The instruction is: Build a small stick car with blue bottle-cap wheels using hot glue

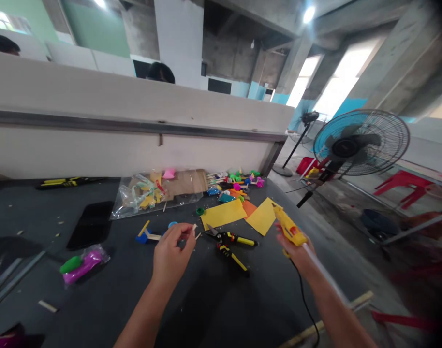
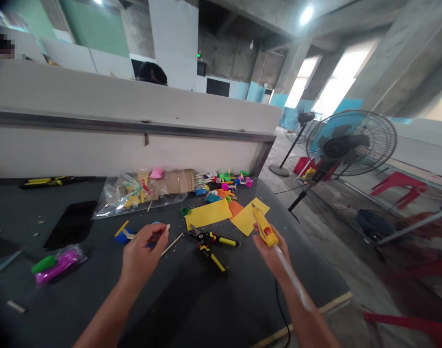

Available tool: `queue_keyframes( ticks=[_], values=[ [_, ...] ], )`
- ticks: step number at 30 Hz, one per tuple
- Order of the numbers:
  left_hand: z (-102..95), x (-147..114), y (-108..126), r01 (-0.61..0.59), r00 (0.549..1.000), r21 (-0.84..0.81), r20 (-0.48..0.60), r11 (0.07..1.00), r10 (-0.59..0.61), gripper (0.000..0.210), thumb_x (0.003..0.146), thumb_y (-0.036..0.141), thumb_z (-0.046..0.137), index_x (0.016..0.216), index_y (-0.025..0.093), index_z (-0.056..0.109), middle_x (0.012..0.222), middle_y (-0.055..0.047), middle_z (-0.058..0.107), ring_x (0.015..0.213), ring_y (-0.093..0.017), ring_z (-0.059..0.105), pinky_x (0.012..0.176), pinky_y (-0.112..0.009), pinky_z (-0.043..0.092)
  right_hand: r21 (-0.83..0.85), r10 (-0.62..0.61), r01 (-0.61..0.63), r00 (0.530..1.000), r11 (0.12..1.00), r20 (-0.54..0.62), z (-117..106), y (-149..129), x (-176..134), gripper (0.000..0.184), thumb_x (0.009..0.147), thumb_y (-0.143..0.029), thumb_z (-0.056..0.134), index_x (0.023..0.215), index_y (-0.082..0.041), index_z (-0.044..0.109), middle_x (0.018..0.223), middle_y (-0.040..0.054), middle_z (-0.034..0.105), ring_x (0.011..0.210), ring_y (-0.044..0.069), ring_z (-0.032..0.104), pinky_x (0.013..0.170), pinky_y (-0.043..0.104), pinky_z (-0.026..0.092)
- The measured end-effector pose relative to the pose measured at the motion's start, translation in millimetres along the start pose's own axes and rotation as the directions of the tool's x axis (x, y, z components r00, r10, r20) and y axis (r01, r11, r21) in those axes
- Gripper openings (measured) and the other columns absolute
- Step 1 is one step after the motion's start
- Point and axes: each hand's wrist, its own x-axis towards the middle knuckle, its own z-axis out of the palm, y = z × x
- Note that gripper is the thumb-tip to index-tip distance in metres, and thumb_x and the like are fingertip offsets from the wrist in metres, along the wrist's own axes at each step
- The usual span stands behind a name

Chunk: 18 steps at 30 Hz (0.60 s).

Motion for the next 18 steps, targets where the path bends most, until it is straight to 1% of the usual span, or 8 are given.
queue_keyframes(
  ticks=[1, 3, 5, 6, 8, 11, 15, 18],
  values=[
    [0.9, -1.0, 1.6, -0.050, 0.999, 0.016, -0.011, 0.999, 0.051, 0.008, 0.082, 0.022, 0.056, 0.088, 0.020, 0.062, 0.082, -0.001, 0.066, 0.072, -0.013, 0.062, 0.068, -0.024, 0.051, 0.240, 0.088, -0.111, 0.991, 0.964, 0.106, 8.0, -16.5, -4.6, 0.024, 0.078, -0.036, 0.057, 0.095, -0.019, 0.058, 0.073, 0.0018, 0.054, 0.056, 0.012, 0.046, 0.049, 0.024, 0.039],
    [2.2, -2.7, 4.3, -0.142, 0.989, 0.052, -0.037, 0.988, 0.144, 0.008, 0.081, 0.018, 0.057, 0.088, 0.020, 0.062, 0.083, -0.001, 0.066, 0.076, -0.013, 0.063, 0.072, -0.025, 0.050, 0.527, 0.116, -0.341, 0.903, 0.778, 0.413, 31.4, -46.7, -12.1, 0.022, 0.080, -0.038, 0.057, 0.090, -0.018, 0.059, 0.068, -0.0001, 0.051, 0.049, 0.009, 0.041, 0.043, 0.021, 0.031],
    [2.7, -3.7, 5.2, -0.213, 0.973, 0.091, -0.067, 0.973, 0.219, 0.010, 0.080, 0.014, 0.058, 0.089, 0.020, 0.062, 0.083, -0.002, 0.067, 0.079, -0.014, 0.063, 0.075, -0.026, 0.050, 0.594, 0.021, -0.484, 0.786, 0.642, 0.618, 59.4, -67.5, -17.4, 0.020, 0.079, -0.036, 0.061, 0.084, -0.017, 0.061, 0.065, -0.0003, 0.052, 0.048, 0.008, 0.042, 0.043, 0.020, 0.030],
    [2.5, -4.0, 5.0, -0.236, 0.966, 0.109, -0.077, 0.966, 0.245, 0.012, 0.080, 0.013, 0.058, 0.089, 0.020, 0.062, 0.083, -0.002, 0.067, 0.079, -0.014, 0.063, 0.076, -0.026, 0.049, 0.605, -0.017, -0.518, 0.751, 0.605, 0.660, 73.0, -73.4, -19.6, 0.019, 0.079, -0.035, 0.062, 0.082, -0.016, 0.061, 0.066, 0.0003, 0.053, 0.048, 0.008, 0.044, 0.044, 0.020, 0.031],
    [1.5, -4.2, 3.9, -0.261, 0.957, 0.142, -0.087, 0.955, 0.275, 0.013, 0.080, 0.011, 0.059, 0.089, 0.020, 0.061, 0.083, -0.002, 0.067, 0.080, -0.014, 0.063, 0.077, -0.026, 0.049, 0.625, -0.065, -0.545, 0.723, 0.559, 0.688, 95.4, -76.6, -23.8, 0.020, 0.078, -0.034, 0.064, 0.081, -0.015, 0.062, 0.072, 0.0024, 0.058, 0.050, 0.008, 0.048, 0.046, 0.021, 0.034],
    [-0.5, -3.5, 2.0, -0.260, 0.958, 0.184, -0.074, 0.948, 0.277, 0.012, 0.080, 0.012, 0.059, 0.089, 0.020, 0.061, 0.083, -0.002, 0.068, 0.079, -0.014, 0.063, 0.076, -0.027, 0.049, 0.644, -0.055, -0.585, 0.718, 0.493, 0.694, 112.3, -67.3, -30.3, 0.024, 0.077, -0.038, 0.066, 0.080, -0.014, 0.063, 0.081, 0.0055, 0.063, 0.051, 0.008, 0.050, 0.047, 0.021, 0.036],
    [-0.5, -2.3, -0.3, -0.236, 0.964, 0.236, -0.068, 0.942, 0.259, 0.014, 0.081, 0.014, 0.058, 0.092, 0.020, 0.061, 0.084, -0.001, 0.069, 0.078, -0.014, 0.064, 0.077, -0.027, 0.050, 0.634, -0.017, -0.611, 0.713, 0.473, 0.701, 109.2, -54.9, -35.6, 0.029, 0.079, -0.044, 0.062, 0.079, -0.015, 0.062, 0.083, 0.0061, 0.065, 0.051, 0.008, 0.052, 0.048, 0.021, 0.039],
    [2.1, -2.6, -3.1, -0.220, 0.967, 0.246, -0.074, 0.944, 0.245, 0.014, 0.081, 0.015, 0.058, 0.094, 0.021, 0.062, 0.086, -0.002, 0.070, 0.079, -0.015, 0.065, 0.077, -0.027, 0.050, 0.596, -0.031, -0.620, 0.679, 0.510, 0.733, 102.8, -55.8, -36.6, 0.035, 0.081, -0.050, 0.059, 0.081, -0.015, 0.062, 0.084, 0.0072, 0.066, 0.050, 0.009, 0.053, 0.045, 0.021, 0.039]
  ],
)
